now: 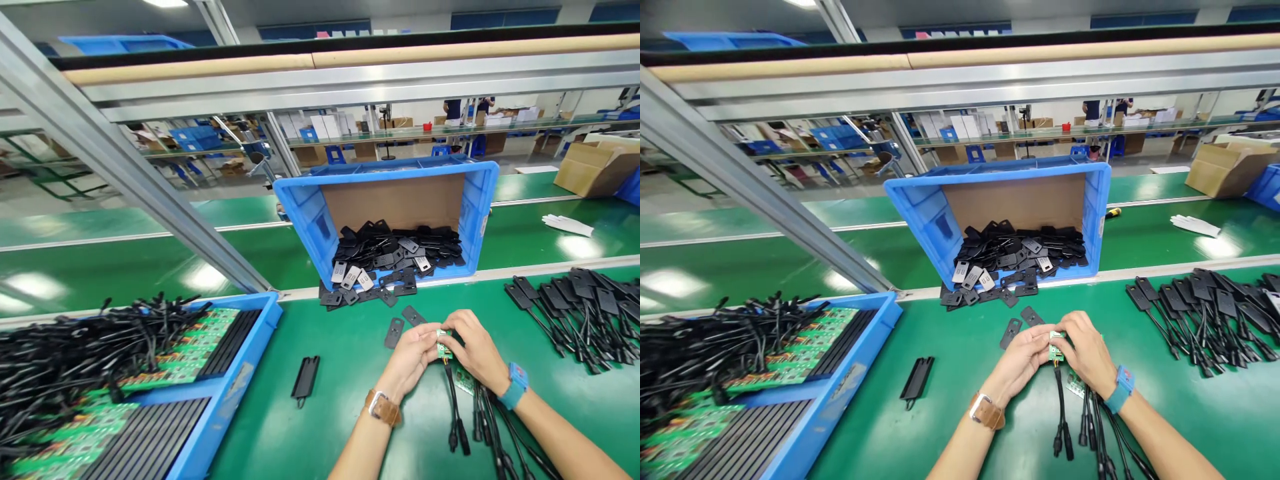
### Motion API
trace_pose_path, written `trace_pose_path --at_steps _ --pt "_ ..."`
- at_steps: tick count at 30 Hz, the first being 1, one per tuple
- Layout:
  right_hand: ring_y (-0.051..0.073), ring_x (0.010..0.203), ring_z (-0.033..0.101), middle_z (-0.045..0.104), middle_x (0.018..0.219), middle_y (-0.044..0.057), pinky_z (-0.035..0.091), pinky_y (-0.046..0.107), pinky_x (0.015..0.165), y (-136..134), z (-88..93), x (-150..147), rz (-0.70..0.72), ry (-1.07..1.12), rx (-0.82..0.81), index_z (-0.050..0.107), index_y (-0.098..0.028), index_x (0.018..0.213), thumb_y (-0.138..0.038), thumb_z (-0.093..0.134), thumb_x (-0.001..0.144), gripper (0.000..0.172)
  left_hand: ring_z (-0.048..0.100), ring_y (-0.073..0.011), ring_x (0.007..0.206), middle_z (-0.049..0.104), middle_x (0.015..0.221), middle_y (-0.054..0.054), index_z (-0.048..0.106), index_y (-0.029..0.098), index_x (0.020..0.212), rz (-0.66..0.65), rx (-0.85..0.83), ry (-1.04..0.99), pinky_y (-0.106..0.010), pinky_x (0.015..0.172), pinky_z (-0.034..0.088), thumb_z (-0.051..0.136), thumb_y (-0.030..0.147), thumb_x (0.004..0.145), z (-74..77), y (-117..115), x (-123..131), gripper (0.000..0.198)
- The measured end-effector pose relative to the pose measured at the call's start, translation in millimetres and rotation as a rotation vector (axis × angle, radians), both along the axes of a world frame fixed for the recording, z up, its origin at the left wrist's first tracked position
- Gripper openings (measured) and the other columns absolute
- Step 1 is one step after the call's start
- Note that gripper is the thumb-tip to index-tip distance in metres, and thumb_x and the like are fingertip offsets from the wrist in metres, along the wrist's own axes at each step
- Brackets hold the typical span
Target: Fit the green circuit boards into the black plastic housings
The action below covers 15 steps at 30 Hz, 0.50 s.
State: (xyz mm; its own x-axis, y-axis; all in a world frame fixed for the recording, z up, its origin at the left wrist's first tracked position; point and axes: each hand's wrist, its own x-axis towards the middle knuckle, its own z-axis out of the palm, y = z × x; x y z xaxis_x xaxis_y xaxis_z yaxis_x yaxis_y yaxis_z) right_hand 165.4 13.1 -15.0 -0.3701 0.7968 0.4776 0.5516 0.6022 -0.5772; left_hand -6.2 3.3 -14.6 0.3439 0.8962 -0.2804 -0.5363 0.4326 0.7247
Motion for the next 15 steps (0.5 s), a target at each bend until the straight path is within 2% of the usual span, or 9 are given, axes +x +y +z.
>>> trace_pose_path --at_steps 3,6,9,15 --pt "0.023 0.093 0.056 0.062 0.095 0.006 0.049 0.039 0.081 -0.2 3.0 1.2 0.013 0.071 0.027 0.062 -0.023 0.103 -0.028 0.058 0.096 0.009 0.064 -0.0129 0.081 0.068 0.088 -0.008 0.071 0.009 0.091 -0.027 -0.047 -0.160 -0.025 0.087 0.049 0.082 0.019 0.074 2.6 -1.2 1.9 0.022" --pt "0.023 0.092 0.056 0.061 0.094 0.006 0.048 0.039 0.082 -1.5 4.0 0.7 0.005 0.135 0.052 0.065 -0.023 0.101 -0.026 0.058 0.097 0.009 0.063 -0.0108 0.079 0.065 0.086 -0.004 0.069 0.011 0.089 -0.030 -0.045 -0.213 -0.023 0.083 0.049 0.082 0.018 0.075 2.5 -3.1 5.2 0.020" --pt "0.022 0.093 0.056 0.061 0.092 0.006 0.048 0.038 0.081 -2.0 4.0 -0.8 -0.024 0.224 0.027 0.068 -0.024 0.097 -0.027 0.059 0.096 0.010 0.063 -0.0123 0.080 0.066 0.089 -0.004 0.068 0.013 0.094 -0.036 -0.014 -0.215 -0.026 0.080 0.051 0.082 0.019 0.074 2.1 -4.4 6.3 0.025" --pt "0.021 0.088 0.060 0.064 0.091 0.005 0.050 0.035 0.078 0.4 6.7 -0.8 -0.027 0.406 -0.141 0.071 -0.023 0.093 -0.032 0.062 0.094 0.013 0.065 -0.0162 0.084 0.069 0.093 -0.007 0.068 0.014 0.097 -0.045 0.029 -0.198 -0.037 0.089 0.050 0.082 0.020 0.074 3.3 -3.7 5.2 0.028"
